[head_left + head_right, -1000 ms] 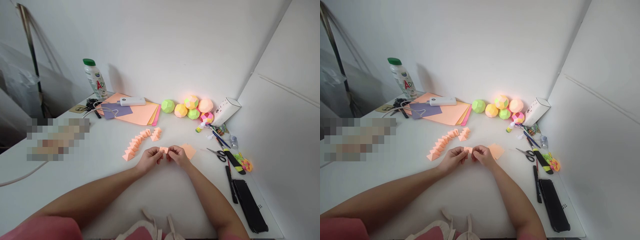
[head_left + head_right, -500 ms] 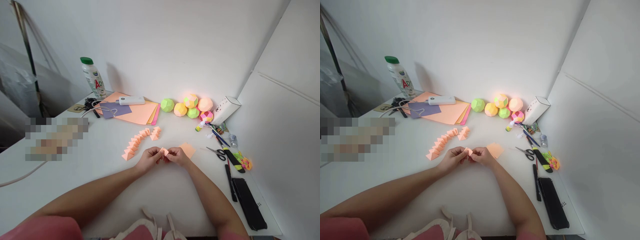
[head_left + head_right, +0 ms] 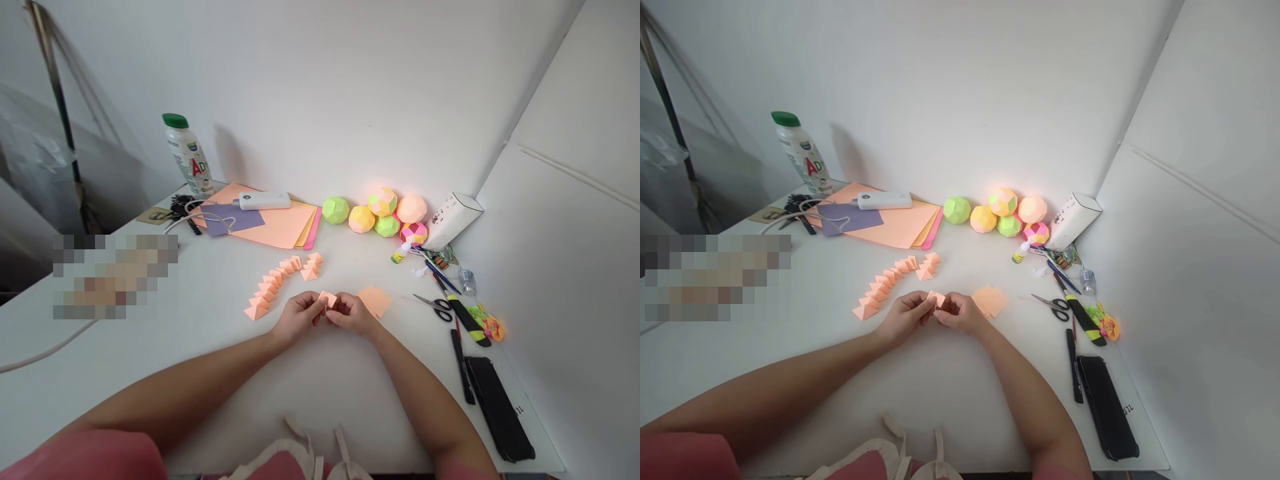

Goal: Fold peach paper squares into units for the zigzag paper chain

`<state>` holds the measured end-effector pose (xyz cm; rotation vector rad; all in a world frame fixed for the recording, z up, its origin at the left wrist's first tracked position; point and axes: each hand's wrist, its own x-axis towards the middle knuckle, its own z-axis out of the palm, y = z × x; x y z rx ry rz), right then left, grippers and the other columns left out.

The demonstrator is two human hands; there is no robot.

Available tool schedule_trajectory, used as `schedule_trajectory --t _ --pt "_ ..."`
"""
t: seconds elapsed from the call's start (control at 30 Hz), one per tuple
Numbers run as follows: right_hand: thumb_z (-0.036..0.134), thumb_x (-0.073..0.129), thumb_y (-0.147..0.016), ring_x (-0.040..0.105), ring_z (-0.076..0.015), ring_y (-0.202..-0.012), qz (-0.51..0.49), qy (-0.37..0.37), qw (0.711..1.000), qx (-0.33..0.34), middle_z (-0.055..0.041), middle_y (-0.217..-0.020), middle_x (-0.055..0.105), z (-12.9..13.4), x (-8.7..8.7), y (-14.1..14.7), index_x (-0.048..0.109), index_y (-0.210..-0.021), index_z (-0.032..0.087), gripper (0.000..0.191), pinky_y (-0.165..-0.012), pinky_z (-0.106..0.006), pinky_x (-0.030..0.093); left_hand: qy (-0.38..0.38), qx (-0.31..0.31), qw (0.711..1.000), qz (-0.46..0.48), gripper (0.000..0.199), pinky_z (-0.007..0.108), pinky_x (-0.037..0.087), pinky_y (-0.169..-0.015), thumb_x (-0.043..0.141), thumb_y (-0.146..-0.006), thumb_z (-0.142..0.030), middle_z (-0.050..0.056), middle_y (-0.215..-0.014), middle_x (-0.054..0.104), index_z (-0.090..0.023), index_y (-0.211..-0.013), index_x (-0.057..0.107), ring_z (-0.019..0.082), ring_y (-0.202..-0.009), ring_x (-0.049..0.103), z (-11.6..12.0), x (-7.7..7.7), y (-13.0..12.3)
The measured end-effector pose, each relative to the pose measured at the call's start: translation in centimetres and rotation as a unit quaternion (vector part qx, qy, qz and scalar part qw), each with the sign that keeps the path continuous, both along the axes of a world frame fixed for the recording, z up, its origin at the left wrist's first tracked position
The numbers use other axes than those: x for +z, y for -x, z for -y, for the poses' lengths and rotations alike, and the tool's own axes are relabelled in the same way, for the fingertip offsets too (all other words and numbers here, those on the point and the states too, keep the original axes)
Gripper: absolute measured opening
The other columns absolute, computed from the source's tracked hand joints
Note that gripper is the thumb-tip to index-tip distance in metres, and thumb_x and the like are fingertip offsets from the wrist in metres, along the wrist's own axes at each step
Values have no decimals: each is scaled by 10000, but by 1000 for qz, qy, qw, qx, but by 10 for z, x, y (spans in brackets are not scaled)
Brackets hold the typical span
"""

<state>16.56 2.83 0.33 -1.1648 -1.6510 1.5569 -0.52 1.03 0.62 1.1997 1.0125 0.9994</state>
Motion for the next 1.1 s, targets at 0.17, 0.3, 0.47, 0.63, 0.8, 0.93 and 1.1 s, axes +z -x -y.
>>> schedule_trajectory --t 0.17,0.3,0.47,0.63,0.8,0.93,1.1 --pt "374 608 -749 561 -115 -595 -40 -6 999 -7 7 -682 580 -1 1 1 517 -759 178 216 -553 -248 447 7 -3 1000 -7 356 218 367 -517 544 -766 -498 -32 -536 492 -163 -645 533 87 -505 439 1 -1 0" --pt "383 641 -725 568 -120 -567 -41 -1 999 -8 15 -612 590 -2 0 -1 490 -674 181 257 -569 -264 463 19 9 1000 -22 359 215 361 -493 569 -740 -506 -39 -521 486 -170 -630 510 86 -486 439 3 2 -1" --pt "393 643 -727 580 -125 -562 -47 0 999 -11 11 -602 606 -3 0 -2 494 -667 178 267 -572 -272 472 27 22 999 0 366 205 352 -465 607 -705 -496 -56 -491 465 -173 -596 472 70 -447 413 3 6 -1" --pt "394 614 -755 584 -130 -582 -54 -6 999 -4 4 -619 608 -2 3 -2 506 -675 176 256 -574 -271 464 14 9 1000 -2 374 214 357 -501 555 -753 -500 -40 -508 474 -163 -599 505 80 -482 425 2 3 0" --pt "383 591 -777 571 -124 -575 -71 -18 997 -29 16 -611 580 0 6 0 503 -723 182 226 -546 -256 447 6 6 1000 -30 392 223 358 -509 469 -808 -506 -23 -507 474 -158 -649 554 96 -501 430 2 1 1" --pt "354 617 -762 573 -117 -566 -103 -37 993 -45 22 -658 577 -2 5 2 509 -816 191 203 -531 -255 454 8 2 1000 -30 373 220 366 -513 474 -809 -492 -17 -543 494 -157 -675 569 95 -513 439 2 2 1" --pt "333 643 -738 578 -110 -559 -111 -64 990 -58 9 -738 593 -3 2 2 512 -788 196 197 -522 -256 467 18 9 1000 14 348 226 388 -513 463 -816 -464 3 -647 533 -152 -704 571 90 -516 451 2 2 0"
